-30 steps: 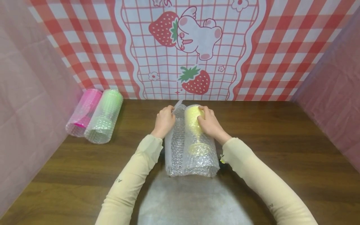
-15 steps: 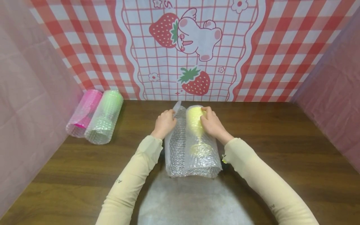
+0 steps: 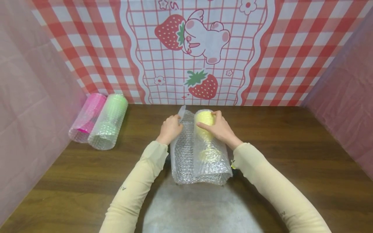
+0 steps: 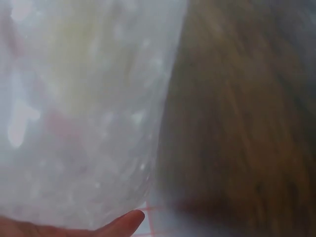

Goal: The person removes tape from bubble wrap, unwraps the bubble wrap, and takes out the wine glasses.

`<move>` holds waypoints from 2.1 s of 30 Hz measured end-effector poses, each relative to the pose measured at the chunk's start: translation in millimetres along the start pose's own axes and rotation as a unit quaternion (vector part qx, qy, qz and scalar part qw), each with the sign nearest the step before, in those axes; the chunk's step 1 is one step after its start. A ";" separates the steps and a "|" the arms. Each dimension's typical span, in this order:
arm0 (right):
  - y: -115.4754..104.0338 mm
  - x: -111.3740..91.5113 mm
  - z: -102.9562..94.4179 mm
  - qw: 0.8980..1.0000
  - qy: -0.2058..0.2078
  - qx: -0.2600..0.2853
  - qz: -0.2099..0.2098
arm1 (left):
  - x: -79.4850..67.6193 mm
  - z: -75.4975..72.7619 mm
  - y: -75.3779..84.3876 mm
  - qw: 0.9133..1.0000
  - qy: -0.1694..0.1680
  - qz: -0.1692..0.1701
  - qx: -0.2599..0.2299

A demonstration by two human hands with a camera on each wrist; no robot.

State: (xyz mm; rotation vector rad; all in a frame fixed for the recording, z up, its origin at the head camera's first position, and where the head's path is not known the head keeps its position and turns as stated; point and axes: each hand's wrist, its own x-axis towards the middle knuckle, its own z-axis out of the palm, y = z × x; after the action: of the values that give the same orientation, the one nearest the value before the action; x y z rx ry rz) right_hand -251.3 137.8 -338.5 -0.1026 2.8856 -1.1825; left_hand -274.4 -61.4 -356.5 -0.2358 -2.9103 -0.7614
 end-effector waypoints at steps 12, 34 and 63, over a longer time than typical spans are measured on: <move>2.0 -0.2 -3.9 1.000 0.007 -0.010 -0.012 | 0.5 -0.6 -0.3 1.000 0.006 0.000 -0.003; 7.3 -8.3 -4.9 0.996 0.062 -0.059 -0.038 | 0.4 -1.5 -10.2 0.999 0.023 0.012 -0.034; 21.5 -13.5 -25.6 0.994 0.079 -0.042 -0.057 | -2.8 -4.4 -16.3 0.997 0.050 -0.010 -0.065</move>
State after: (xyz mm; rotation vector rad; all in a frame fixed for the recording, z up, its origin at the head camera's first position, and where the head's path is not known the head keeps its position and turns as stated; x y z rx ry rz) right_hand -240.1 171.9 -335.5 -0.1845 3.1070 -1.1340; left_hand -274.3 -77.9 -360.9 -0.1772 -2.7772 -0.9400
